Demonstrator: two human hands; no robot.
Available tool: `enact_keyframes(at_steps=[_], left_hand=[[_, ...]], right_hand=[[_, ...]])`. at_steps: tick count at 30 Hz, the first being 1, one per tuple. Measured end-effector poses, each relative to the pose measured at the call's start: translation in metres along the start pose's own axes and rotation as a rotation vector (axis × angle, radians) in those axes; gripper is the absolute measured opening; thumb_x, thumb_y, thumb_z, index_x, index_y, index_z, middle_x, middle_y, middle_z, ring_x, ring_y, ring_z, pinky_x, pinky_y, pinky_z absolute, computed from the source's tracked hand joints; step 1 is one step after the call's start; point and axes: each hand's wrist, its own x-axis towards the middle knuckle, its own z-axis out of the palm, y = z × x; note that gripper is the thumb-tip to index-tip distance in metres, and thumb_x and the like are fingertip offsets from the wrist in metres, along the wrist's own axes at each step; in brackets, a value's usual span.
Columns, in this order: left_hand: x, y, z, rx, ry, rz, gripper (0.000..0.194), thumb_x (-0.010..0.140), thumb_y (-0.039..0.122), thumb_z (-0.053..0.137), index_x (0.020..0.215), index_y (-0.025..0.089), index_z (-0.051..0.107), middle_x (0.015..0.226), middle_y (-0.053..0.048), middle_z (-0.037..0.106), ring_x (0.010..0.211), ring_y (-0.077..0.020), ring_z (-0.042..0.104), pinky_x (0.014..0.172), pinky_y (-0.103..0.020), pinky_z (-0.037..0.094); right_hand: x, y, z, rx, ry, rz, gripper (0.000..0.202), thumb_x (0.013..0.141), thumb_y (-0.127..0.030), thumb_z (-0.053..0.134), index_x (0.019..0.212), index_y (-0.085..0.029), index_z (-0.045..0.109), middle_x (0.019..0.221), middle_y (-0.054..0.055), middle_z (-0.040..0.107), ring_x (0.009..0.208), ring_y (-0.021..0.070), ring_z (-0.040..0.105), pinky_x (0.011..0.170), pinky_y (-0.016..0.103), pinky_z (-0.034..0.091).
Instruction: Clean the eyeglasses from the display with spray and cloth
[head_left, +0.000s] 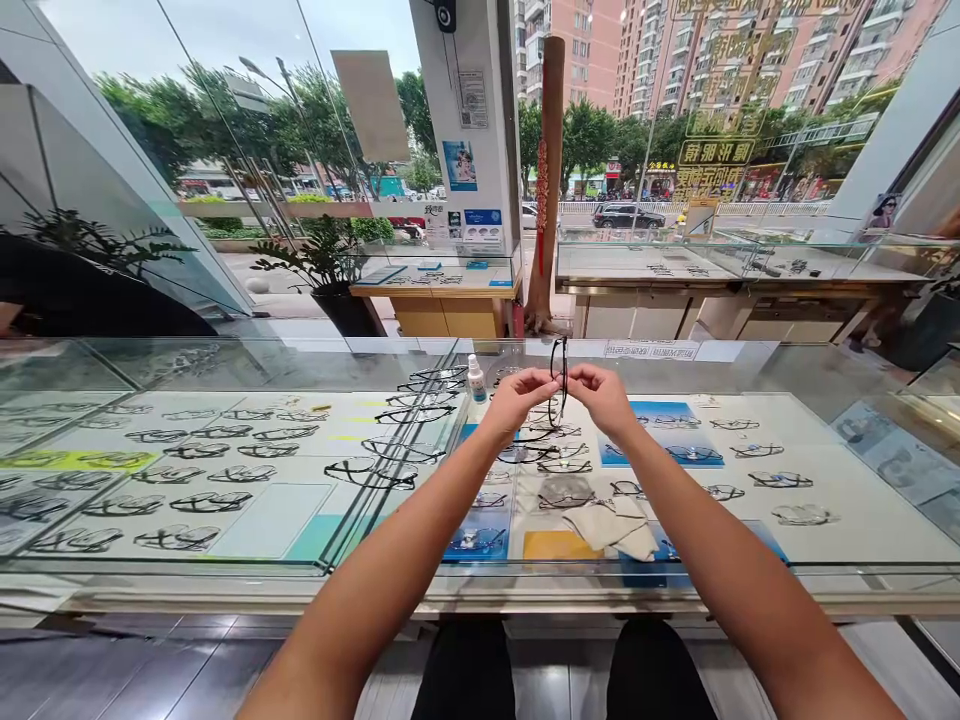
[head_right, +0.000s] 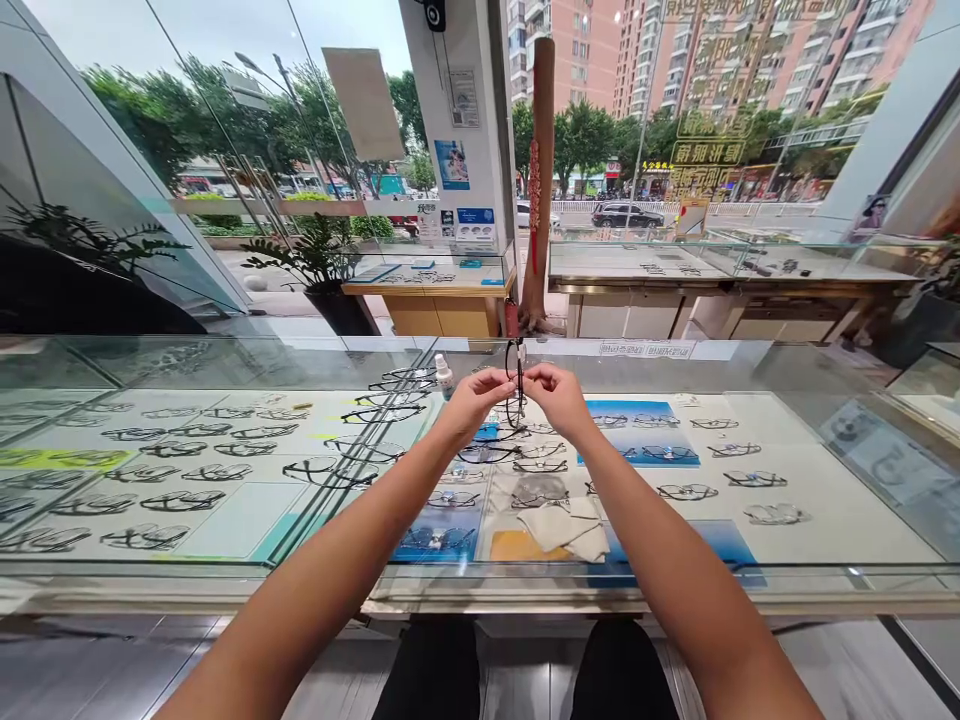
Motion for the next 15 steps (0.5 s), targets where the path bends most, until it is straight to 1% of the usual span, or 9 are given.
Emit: enact_keyframes(at_steps=[3, 8, 12, 15], left_hand=[[0.0002, -0.0015, -0.0012, -0.018, -0.008, -0.006, 0.046, 0.067, 0.051, 0.105, 0.077, 0.018, 0.075, 0.104, -0.008, 0.081, 0.102, -0.0223, 0.071, 0.101, -0.040, 0.051], [0.0002, 0.0002, -0.0023, -0.016, 0.045, -0.005, 0.051, 0.064, 0.055, 0.105, 0.079, 0.018, 0.073, 0.100, -0.005, 0.079, 0.093, -0.0168, 0.066, 0.089, -0.032, 0.049], [0.0006, 0.0029, -0.0010, -0.007, 0.072, -0.004, 0.056, 0.060, 0.059, 0.106, 0.080, 0.017, 0.074, 0.095, -0.004, 0.077, 0.089, -0.0146, 0.064, 0.085, -0.030, 0.049], [0.0005, 0.0044, 0.0018, 0.029, 0.072, 0.007, 0.057, 0.063, 0.061, 0.105, 0.083, 0.017, 0.074, 0.086, -0.002, 0.074, 0.078, -0.0121, 0.060, 0.078, -0.029, 0.049]], right_hand=[[-0.0001, -0.0017, 0.0002, 0.041, -0.002, 0.019, 0.057, 0.067, -0.073, 0.089, 0.082, -0.020, 0.074, 0.065, -0.004, 0.048, 0.063, 0.0119, 0.030, 0.061, 0.032, 0.022], [-0.0019, -0.0047, 0.0000, 0.111, -0.021, 0.039, 0.050, 0.071, -0.068, 0.087, 0.080, -0.021, 0.074, 0.060, -0.006, 0.041, 0.061, 0.0122, 0.031, 0.060, 0.032, 0.022], [-0.0013, -0.0042, -0.0003, 0.073, -0.013, 0.008, 0.054, 0.066, -0.070, 0.092, 0.081, -0.021, 0.075, 0.064, -0.005, 0.049, 0.062, 0.0118, 0.033, 0.060, 0.031, 0.026], [0.0000, -0.0002, -0.0009, 0.026, 0.019, -0.013, 0.054, 0.068, -0.071, 0.092, 0.081, -0.022, 0.075, 0.065, -0.003, 0.053, 0.064, 0.0124, 0.035, 0.060, 0.031, 0.027]])
